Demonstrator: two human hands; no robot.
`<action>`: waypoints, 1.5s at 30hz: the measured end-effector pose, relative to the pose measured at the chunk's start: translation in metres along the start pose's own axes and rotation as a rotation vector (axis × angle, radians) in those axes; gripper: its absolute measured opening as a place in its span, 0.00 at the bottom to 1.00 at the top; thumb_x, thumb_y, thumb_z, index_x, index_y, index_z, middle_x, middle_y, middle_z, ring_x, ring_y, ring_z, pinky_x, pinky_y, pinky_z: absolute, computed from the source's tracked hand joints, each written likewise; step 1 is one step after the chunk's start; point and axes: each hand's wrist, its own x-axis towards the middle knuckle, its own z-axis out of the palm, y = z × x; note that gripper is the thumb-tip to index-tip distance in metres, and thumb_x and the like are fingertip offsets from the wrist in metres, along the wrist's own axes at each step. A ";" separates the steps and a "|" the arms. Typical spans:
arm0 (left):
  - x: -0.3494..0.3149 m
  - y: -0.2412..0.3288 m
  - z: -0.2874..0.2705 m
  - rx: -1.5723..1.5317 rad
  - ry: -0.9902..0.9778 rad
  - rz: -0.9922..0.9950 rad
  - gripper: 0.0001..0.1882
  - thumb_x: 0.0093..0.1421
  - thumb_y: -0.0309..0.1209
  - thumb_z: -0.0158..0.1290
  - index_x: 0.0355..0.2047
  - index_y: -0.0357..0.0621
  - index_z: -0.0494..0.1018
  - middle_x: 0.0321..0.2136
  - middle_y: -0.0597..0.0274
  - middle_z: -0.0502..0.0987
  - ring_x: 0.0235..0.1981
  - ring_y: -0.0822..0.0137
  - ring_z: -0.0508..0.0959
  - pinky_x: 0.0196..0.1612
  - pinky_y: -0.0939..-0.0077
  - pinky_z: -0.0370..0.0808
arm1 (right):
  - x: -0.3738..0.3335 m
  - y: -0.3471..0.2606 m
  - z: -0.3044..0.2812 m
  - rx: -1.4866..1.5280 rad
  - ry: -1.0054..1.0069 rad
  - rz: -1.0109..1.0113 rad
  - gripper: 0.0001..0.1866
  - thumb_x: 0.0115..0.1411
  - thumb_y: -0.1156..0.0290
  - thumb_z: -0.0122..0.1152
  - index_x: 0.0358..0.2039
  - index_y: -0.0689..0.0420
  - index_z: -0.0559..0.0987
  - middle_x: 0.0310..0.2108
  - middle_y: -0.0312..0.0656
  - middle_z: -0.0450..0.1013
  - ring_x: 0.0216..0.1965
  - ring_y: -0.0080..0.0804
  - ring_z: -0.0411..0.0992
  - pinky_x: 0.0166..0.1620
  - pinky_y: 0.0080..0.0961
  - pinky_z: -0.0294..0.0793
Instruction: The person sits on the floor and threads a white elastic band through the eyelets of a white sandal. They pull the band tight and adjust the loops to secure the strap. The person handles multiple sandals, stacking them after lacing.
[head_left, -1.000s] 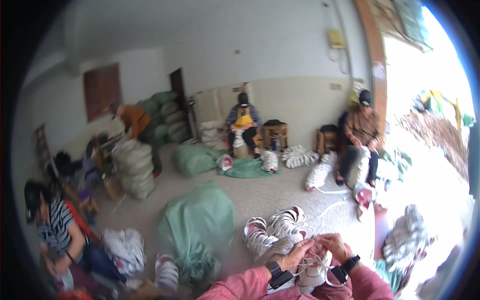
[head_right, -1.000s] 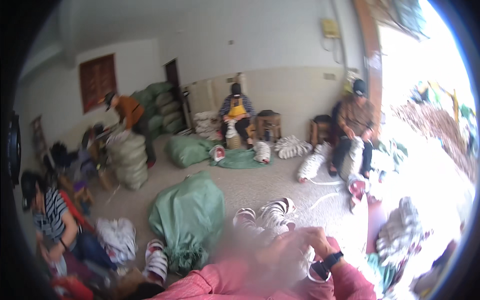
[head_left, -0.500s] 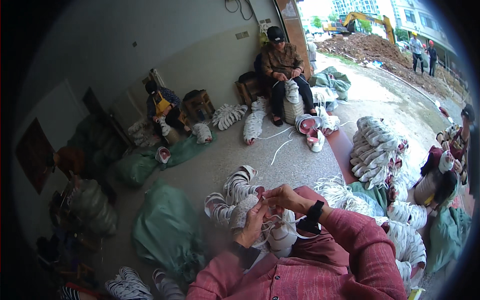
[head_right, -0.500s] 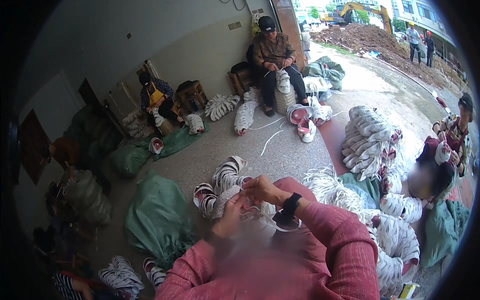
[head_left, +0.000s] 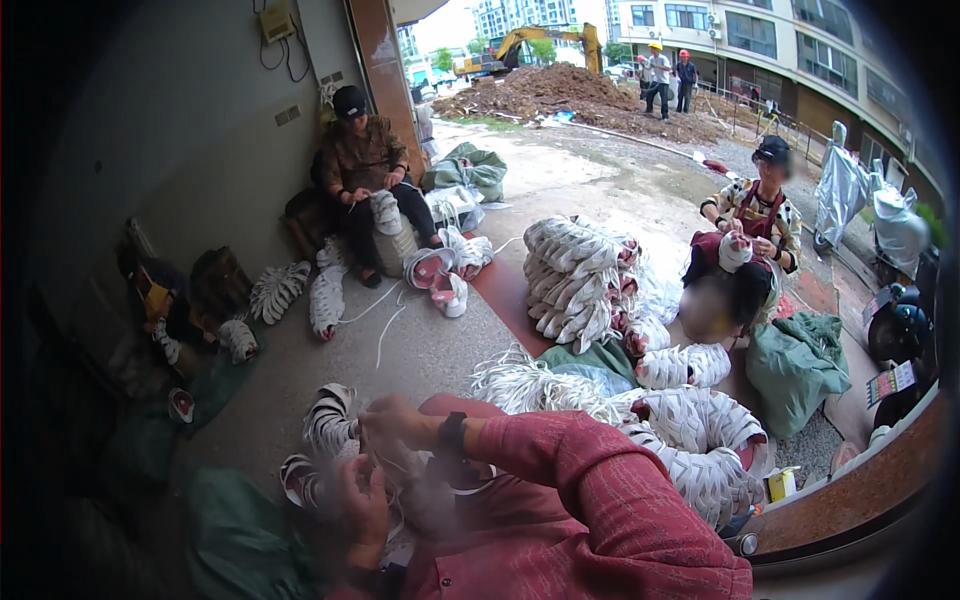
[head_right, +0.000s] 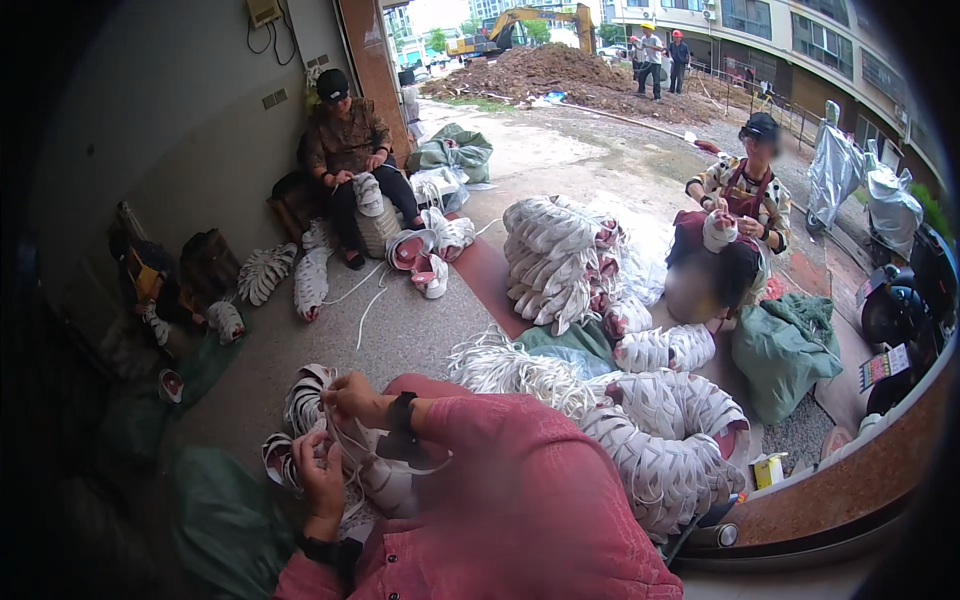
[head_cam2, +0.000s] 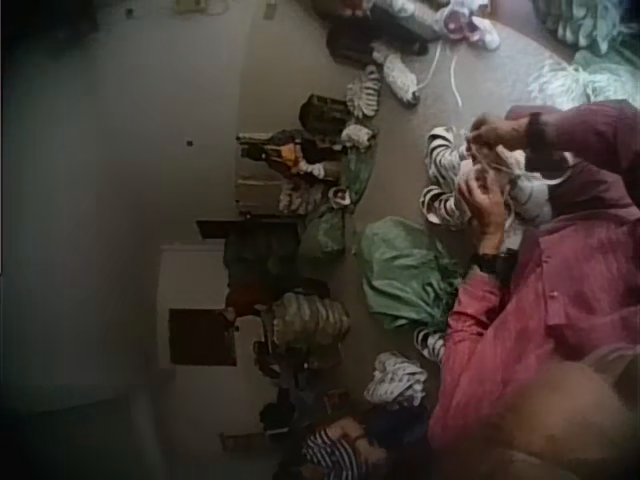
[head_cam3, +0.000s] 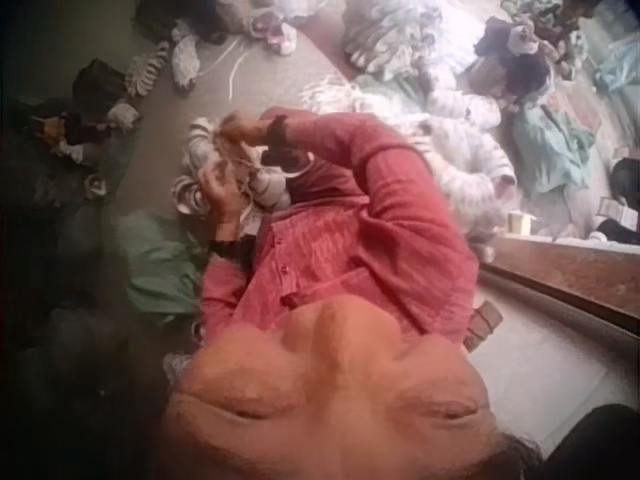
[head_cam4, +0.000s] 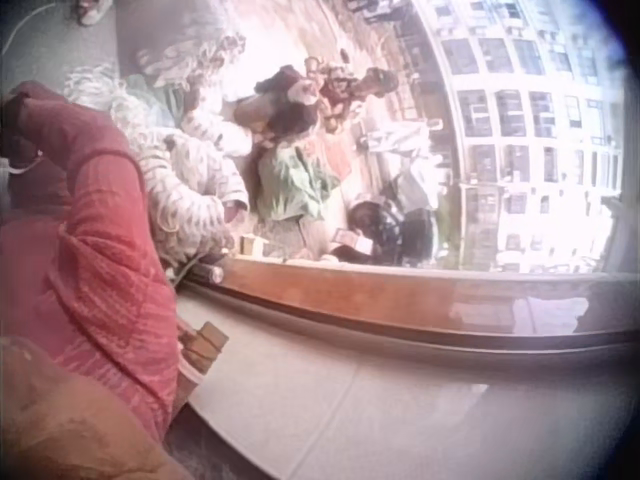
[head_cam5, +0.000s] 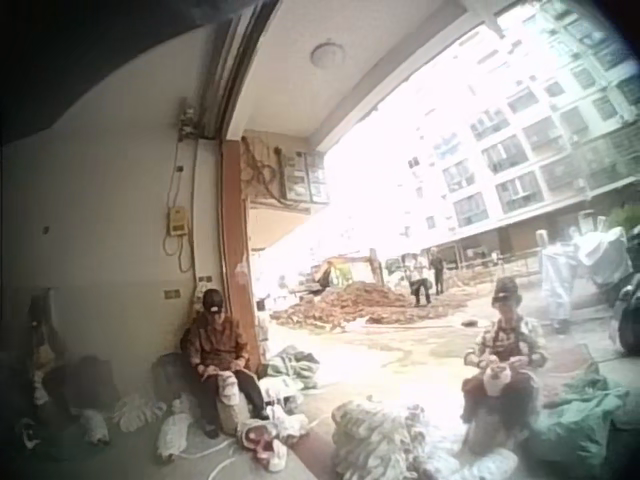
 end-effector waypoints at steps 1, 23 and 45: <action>-0.007 0.009 0.001 0.255 0.012 0.247 0.16 0.60 0.33 0.59 0.44 0.36 0.74 0.41 0.52 0.78 0.44 0.55 0.80 0.47 0.66 0.78 | 0.002 -0.006 -0.002 0.096 0.017 0.061 0.10 0.64 0.69 0.60 0.34 0.65 0.77 0.26 0.45 0.78 0.18 0.27 0.74 0.20 0.24 0.74; -0.048 -0.015 0.023 0.797 -0.839 0.392 0.33 0.60 0.48 0.55 0.51 0.27 0.70 0.52 0.42 0.72 0.57 0.52 0.71 0.57 0.65 0.73 | 0.063 -0.243 -0.067 -0.852 0.135 -0.430 0.12 0.67 0.64 0.56 0.30 0.58 0.77 0.17 0.31 0.66 0.12 0.17 0.56 0.16 0.20 0.54; -0.013 -0.079 -0.024 0.199 -0.310 0.354 0.10 0.57 0.19 0.53 0.39 0.42 0.75 0.35 0.57 0.74 0.42 0.54 0.78 0.46 0.65 0.76 | 0.026 -0.377 -0.139 -1.494 0.257 -0.641 0.13 0.70 0.60 0.52 0.42 0.58 0.76 0.19 0.31 0.67 0.11 0.13 0.59 0.16 0.15 0.55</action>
